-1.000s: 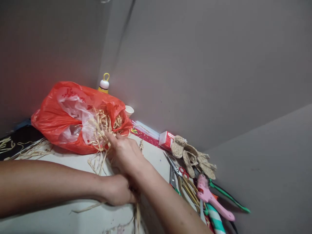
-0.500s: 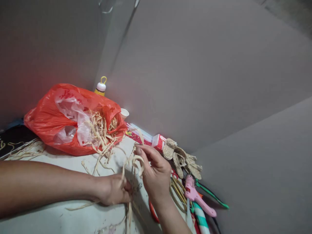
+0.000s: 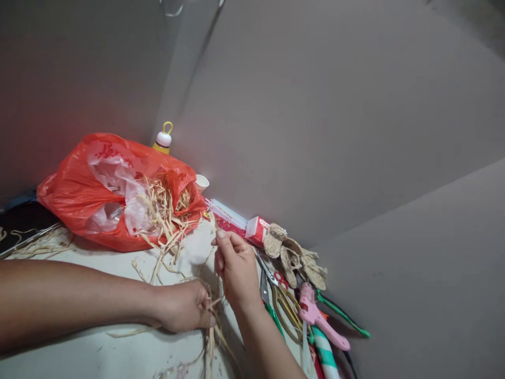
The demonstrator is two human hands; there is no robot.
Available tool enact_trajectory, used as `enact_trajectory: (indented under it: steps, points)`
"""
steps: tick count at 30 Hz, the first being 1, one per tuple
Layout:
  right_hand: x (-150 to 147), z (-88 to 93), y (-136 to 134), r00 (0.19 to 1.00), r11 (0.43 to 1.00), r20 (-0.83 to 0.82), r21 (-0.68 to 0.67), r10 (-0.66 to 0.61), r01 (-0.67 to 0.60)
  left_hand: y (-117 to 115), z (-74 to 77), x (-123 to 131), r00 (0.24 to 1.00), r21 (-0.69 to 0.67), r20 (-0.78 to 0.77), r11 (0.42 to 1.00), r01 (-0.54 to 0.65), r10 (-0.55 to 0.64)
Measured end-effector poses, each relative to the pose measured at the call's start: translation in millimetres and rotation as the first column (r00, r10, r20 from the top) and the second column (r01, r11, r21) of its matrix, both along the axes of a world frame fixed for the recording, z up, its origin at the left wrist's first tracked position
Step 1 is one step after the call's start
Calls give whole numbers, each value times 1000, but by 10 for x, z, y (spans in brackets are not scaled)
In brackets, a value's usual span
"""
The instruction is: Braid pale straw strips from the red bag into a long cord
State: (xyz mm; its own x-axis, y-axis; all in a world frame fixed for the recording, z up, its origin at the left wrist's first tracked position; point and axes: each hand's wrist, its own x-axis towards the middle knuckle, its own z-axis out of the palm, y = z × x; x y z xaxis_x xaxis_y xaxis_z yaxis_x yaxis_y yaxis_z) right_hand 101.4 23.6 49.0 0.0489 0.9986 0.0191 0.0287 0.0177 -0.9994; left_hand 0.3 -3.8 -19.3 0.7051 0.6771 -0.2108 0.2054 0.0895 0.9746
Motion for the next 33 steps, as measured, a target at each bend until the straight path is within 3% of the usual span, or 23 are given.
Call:
enact_trajectory:
  steps: [3, 8, 14, 17, 19, 21, 23, 26, 29, 31, 33]
  points:
    - [33, 45, -26, 994, 997, -74, -13, -78, 77, 8, 25, -22, 997, 1, -65, 999, 41, -41]
    - [260, 102, -227, 986, 986, -17, 19, -168, 168, 23, 17, -22, 997, 10, -37, 998, 62, -61]
    - [696, -20, -596, 955, 955, 0, 22, -296, 296, 3, 102, -46, 996, -65, -80, 997, 42, -47]
    - [791, -50, -820, 940, 946, 108, 46, -324, 320, 8, 99, -52, 996, -48, -75, 998, 33, -37]
    - [806, -40, -965, 910, 955, 292, 44, -293, 293, 17, 85, -51, 996, -39, -73, 998, 47, -49]
    - [818, -32, -1088, 846, 978, 508, -32, -161, 205, 24, 76, -50, 994, -39, -79, 997, 66, -69]
    - [848, -58, -1186, 729, 983, 684, -151, 25, 108, 29, 77, -51, 992, -45, -90, 996, 82, -86]
    - [928, -162, -1309, 545, 969, 824, -235, 157, 77, 31, 92, -57, 989, -45, -103, 994, 101, -105]
    - [1007, -242, -1424, 467, 972, 878, -190, 107, 136, 27, 126, -70, 986, -40, -115, 993, 113, -117]
    - [1031, -243, -1491, 409, 984, 913, -74, 0, 163, 16, 167, -78, 985, -37, -128, 993, 116, -120]
    - [1019, -216, -1544, 356, 993, 927, 104, -119, 60, -1, 220, -81, 983, -35, -142, 993, 115, -119]
